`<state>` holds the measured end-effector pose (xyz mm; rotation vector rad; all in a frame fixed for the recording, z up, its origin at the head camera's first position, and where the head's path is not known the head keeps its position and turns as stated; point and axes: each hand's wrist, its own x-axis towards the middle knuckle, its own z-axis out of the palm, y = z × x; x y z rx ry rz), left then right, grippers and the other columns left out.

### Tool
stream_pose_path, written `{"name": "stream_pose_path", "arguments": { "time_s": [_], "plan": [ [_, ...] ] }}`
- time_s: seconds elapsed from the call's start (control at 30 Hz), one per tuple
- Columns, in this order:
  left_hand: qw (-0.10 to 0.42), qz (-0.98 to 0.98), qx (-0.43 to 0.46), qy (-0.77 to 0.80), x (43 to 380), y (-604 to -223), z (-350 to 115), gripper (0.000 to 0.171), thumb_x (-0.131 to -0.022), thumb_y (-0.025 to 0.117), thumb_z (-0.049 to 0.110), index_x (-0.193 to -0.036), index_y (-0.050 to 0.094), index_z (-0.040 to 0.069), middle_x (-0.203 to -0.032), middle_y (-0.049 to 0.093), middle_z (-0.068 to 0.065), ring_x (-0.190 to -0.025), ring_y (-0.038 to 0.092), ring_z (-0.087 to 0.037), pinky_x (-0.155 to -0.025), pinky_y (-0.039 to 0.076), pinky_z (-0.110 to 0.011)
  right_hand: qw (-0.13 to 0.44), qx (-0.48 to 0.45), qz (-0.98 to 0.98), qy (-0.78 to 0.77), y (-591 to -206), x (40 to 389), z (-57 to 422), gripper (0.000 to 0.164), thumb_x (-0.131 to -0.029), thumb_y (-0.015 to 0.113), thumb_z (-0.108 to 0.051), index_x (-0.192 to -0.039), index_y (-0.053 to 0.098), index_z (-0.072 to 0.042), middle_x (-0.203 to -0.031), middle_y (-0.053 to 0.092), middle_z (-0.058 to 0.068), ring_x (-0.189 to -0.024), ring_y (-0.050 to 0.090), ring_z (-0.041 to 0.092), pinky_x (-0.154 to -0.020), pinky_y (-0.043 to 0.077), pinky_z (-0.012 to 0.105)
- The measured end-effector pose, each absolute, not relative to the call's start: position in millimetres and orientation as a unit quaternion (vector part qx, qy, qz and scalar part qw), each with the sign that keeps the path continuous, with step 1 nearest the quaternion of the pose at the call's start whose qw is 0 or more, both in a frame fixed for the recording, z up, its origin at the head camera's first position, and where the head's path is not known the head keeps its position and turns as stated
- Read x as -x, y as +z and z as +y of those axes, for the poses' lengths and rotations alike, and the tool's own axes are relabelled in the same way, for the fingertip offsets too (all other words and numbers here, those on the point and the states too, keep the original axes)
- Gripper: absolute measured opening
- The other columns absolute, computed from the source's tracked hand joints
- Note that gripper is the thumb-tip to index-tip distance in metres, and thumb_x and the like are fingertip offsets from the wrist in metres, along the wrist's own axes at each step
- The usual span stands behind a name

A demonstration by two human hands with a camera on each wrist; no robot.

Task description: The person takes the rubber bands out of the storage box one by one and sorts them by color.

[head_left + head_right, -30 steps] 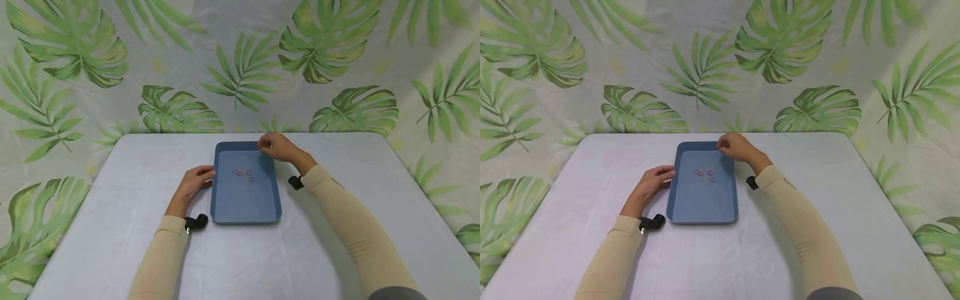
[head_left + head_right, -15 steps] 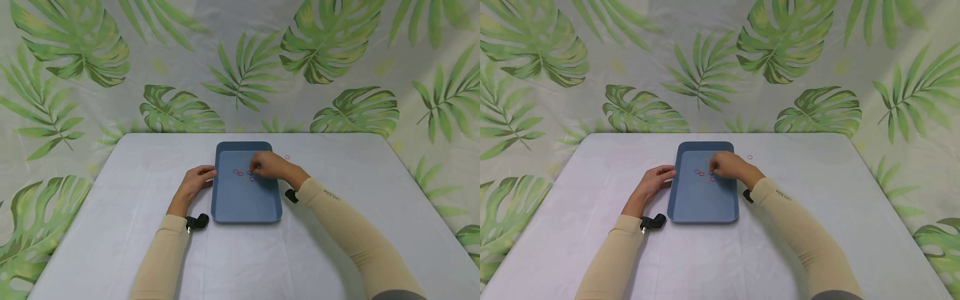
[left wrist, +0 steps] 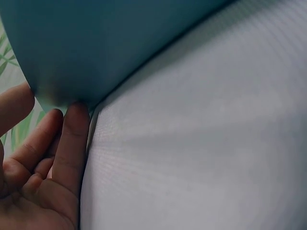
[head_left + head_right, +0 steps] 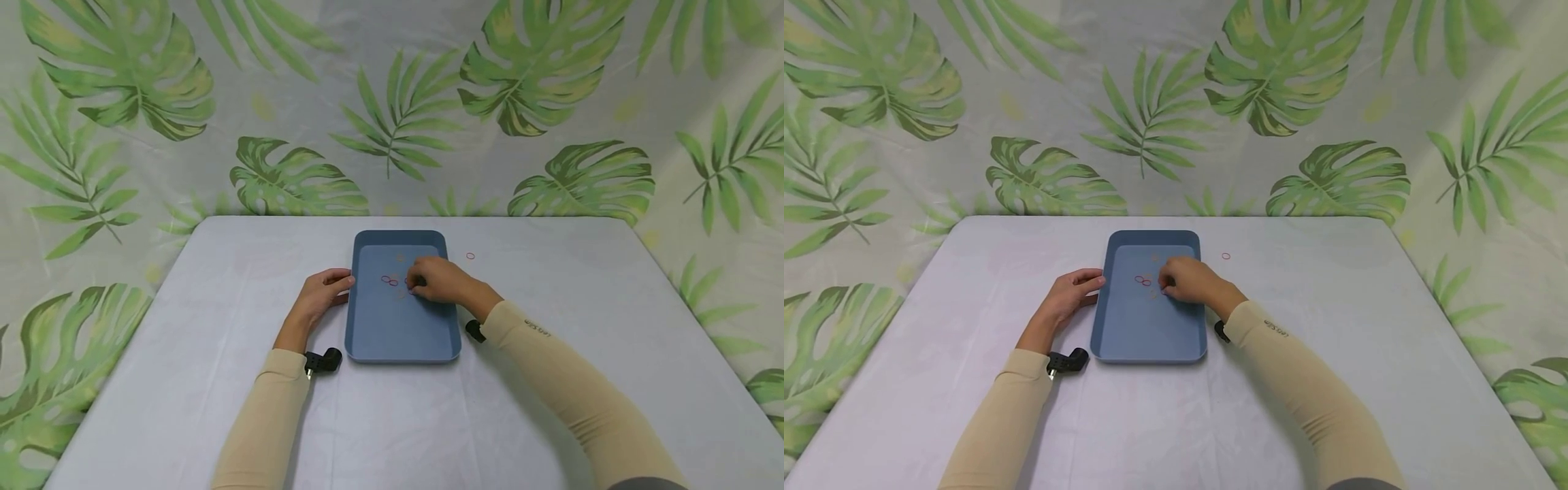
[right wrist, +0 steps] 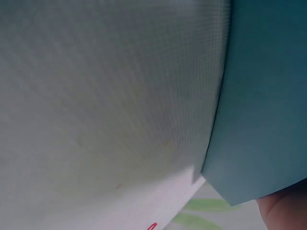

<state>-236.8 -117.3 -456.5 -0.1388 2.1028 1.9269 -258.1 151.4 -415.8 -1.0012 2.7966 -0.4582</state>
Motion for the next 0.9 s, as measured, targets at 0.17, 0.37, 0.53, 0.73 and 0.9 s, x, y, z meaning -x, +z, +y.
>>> {"name": "stream_pose_path", "arguments": {
  "time_s": [0.17,0.37,0.53,0.73,0.9],
  "plan": [
    [0.145,0.728,0.054,0.668,235.8,-456.1,-117.6,0.044,-0.097,0.065,0.018,-0.137,0.057,0.002,-0.138,0.058,-0.018,-0.121,0.06,-0.022,-0.102,0.056,-0.035,0.072,0.314,0.934,-0.155,-417.9,258.4,151.4,0.008,-0.09,0.073,-0.017,-0.096,0.073,-0.012,-0.097,0.066,0.004,-0.089,0.059,0.017,-0.083,0.055,0.035],
    [0.142,0.729,0.049,0.667,234.6,-453.5,-116.1,0.044,-0.097,0.065,0.017,-0.137,0.057,0.001,-0.137,0.058,-0.019,-0.117,0.062,-0.021,-0.101,0.057,-0.035,0.068,0.309,0.936,-0.156,-418.9,259.3,153.2,0.007,-0.09,0.074,-0.018,-0.094,0.072,-0.012,-0.097,0.065,0.003,-0.088,0.058,0.017,-0.082,0.054,0.034],
    [0.141,0.729,0.05,0.668,235.0,-453.4,-115.4,0.043,-0.097,0.065,0.017,-0.136,0.057,0.001,-0.137,0.058,-0.019,-0.117,0.062,-0.02,-0.101,0.057,-0.034,0.068,0.317,0.934,-0.153,-418.3,258.9,154.5,0.009,-0.089,0.074,-0.016,-0.082,0.069,-0.014,-0.095,0.063,0.003,-0.084,0.054,0.016,-0.077,0.051,0.032],
    [0.142,0.731,0.05,0.666,236.6,-455.4,-115.9,0.044,-0.097,0.065,0.019,-0.136,0.057,0.002,-0.138,0.058,-0.019,-0.121,0.061,-0.023,-0.102,0.056,-0.035,0.074,0.313,0.931,-0.175,-416.8,260.3,155.5,0.008,-0.089,0.075,-0.015,-0.082,0.071,-0.013,-0.094,0.064,0.004,-0.086,0.057,0.017,-0.08,0.053,0.034],
    [0.144,0.731,0.053,0.665,235.4,-454.2,-115.6,0.043,-0.097,0.065,0.019,-0.136,0.058,0.002,-0.138,0.058,-0.019,-0.123,0.06,-0.025,-0.103,0.055,-0.036,0.074,0.312,0.927,-0.196,-413.5,261.0,156.8,0.005,-0.088,0.075,-0.016,-0.086,0.074,-0.011,-0.097,0.068,0.005,-0.091,0.062,0.018,-0.085,0.056,0.037]
  ]
}}
